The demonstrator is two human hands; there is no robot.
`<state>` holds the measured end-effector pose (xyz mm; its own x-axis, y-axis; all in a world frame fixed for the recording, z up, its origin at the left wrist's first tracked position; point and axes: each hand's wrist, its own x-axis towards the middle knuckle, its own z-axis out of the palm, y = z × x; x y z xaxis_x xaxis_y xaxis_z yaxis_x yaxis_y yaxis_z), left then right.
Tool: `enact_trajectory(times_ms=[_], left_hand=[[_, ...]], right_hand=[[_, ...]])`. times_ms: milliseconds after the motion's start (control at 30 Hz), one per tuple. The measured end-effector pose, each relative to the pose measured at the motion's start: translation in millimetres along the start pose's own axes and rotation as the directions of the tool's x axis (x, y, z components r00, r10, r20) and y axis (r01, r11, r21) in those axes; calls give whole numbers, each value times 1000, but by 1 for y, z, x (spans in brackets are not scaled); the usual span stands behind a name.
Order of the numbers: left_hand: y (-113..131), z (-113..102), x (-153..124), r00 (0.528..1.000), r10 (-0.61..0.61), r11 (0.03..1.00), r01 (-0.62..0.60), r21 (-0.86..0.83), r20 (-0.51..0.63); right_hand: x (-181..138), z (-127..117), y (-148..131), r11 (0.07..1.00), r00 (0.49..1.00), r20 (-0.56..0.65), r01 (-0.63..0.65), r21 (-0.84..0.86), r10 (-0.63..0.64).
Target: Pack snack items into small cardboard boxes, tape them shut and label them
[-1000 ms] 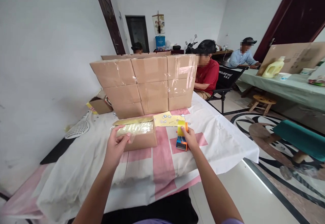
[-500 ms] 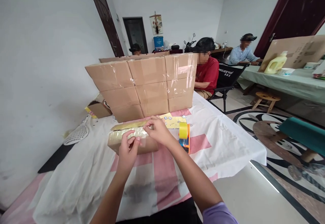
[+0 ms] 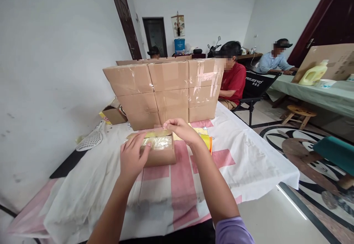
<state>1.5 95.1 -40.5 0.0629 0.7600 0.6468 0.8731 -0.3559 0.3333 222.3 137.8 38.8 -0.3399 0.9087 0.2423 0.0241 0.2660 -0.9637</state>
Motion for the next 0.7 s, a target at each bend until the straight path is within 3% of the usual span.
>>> enact_trajectory(times_ms=[67, 167, 300, 400, 567, 700], left_hand=[[-4, 5, 6, 988, 89, 994, -96, 47, 125], [-7, 11, 4, 971, 72, 996, -83, 38, 230], [-5, 15, -3, 962, 111, 989, -131, 67, 249], [-4, 19, -7, 952, 157, 971, -197, 133, 264], [-8, 23, -9, 941, 235, 951, -274, 140, 245], [-10, 23, -13, 939, 271, 955, -290, 61, 213]], right_hand=[[5, 0, 2, 1000, 1000, 1, -15, -8, 15], [21, 5, 23, 977, 997, -33, -76, -198, 71], [44, 9, 64, 861, 987, -102, -157, -483, 123], [50, 9, 82, 833, 990, -113, -133, -536, 85], [47, 12, 90, 780, 987, -157, -110, -616, 15], [51, 0, 98, 698, 932, -361, -244, -673, -22]])
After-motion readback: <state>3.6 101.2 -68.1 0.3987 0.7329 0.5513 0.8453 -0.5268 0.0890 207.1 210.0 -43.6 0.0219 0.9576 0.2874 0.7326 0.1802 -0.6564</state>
